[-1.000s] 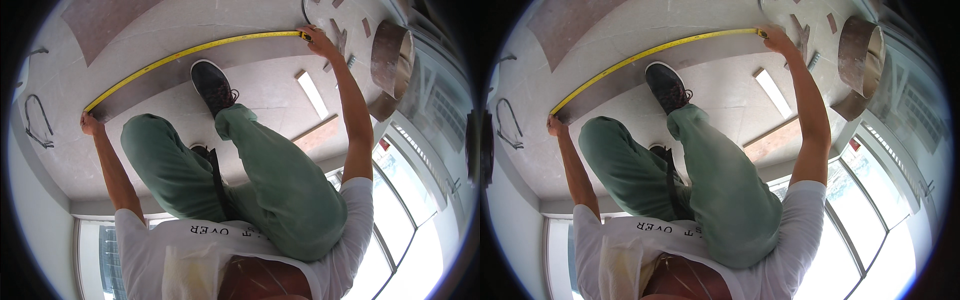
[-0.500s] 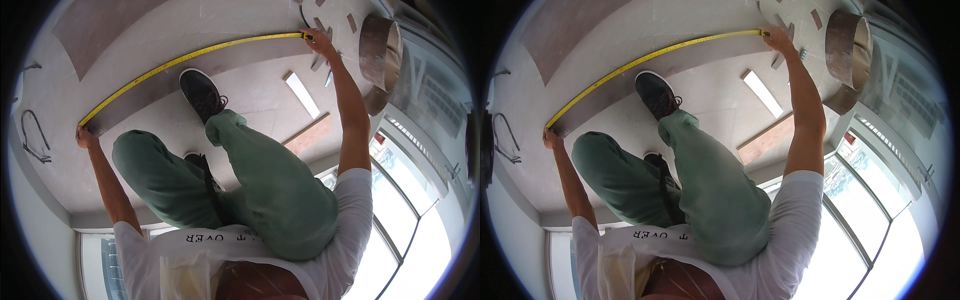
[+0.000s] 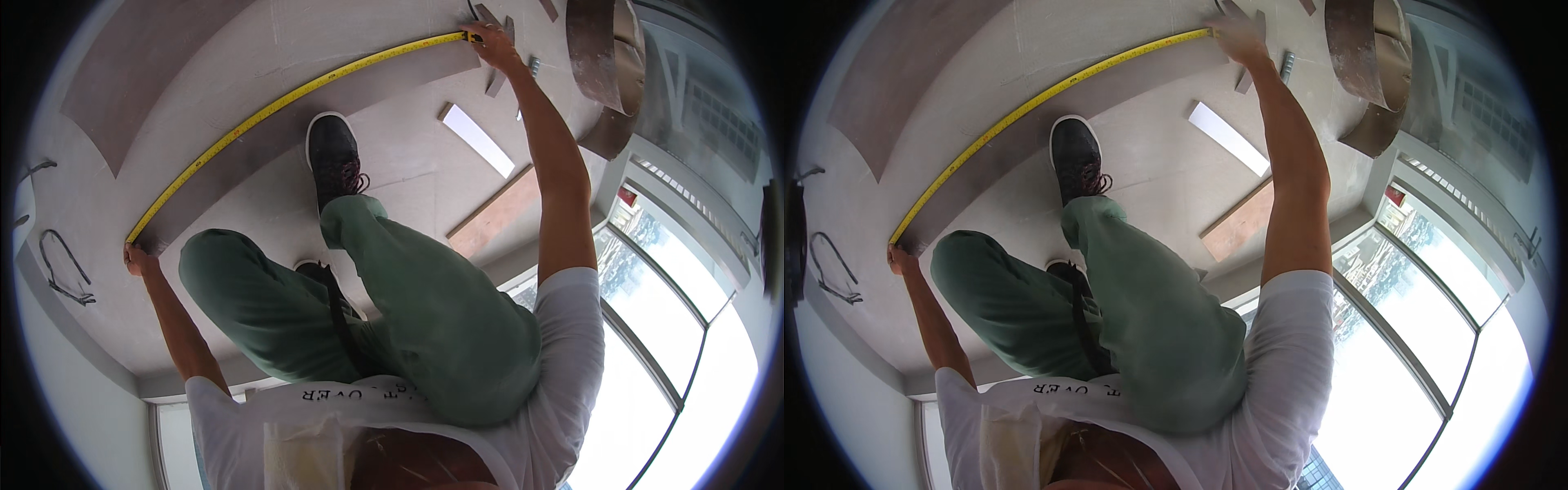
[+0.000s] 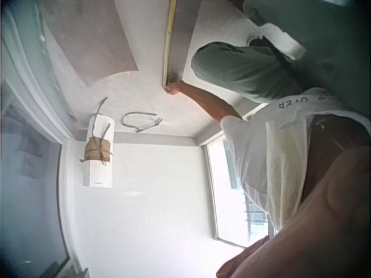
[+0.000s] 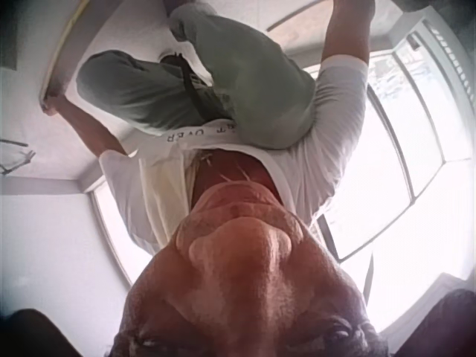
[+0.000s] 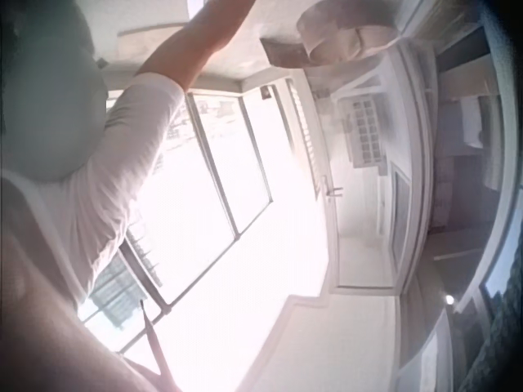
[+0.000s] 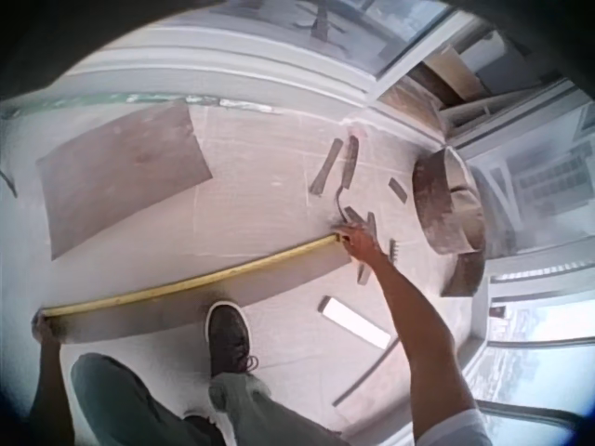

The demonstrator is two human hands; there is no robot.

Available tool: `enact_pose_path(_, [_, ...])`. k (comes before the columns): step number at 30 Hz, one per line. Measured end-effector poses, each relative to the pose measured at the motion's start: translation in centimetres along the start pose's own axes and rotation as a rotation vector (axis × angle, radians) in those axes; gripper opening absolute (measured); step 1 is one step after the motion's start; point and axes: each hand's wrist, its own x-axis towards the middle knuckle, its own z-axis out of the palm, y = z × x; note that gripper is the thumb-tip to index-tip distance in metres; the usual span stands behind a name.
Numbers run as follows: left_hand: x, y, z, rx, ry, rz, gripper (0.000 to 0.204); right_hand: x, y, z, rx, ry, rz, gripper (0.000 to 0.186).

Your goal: The person measures a countertop area with a tape measure, then retrieves a rectangular material piece from a bucket. They place the material on the floor, measure it with the tape measure, and mark it with a pencil. The person repeats the measuring process on the material piece.

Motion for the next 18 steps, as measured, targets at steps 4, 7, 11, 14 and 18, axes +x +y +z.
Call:
enact_pose_path(4, [0.2,-0.1,-0.3,-0.019,-0.008,-0.014,0.026,0.5,-0.4,-0.6,0.008,-0.047,-0.04,0.052])
enact_pose_path(7, [0.5,-0.2,-0.5,-0.023,-0.005,-0.019,0.026,0.6,-0.1,-0.6,0.063,-0.076,-0.05,0.05])
enact_pose_path(11, [0.5,-0.1,-0.6,0.038,0.028,-0.041,0.025,0.1,0.7,-0.1,0.111,-0.018,-0.08,0.049])
enact_pose_path(14, [0.4,0.1,-0.6,0.012,0.013,-0.047,0.025,0.0,1.2,0.0,0.208,-0.002,-0.142,0.049])
enact_pose_path(18, [1.1,0.0,-0.7,-0.032,-0.024,-0.069,0.025,0.6,1.2,-0.5,0.196,-0.008,-0.133,0.046])
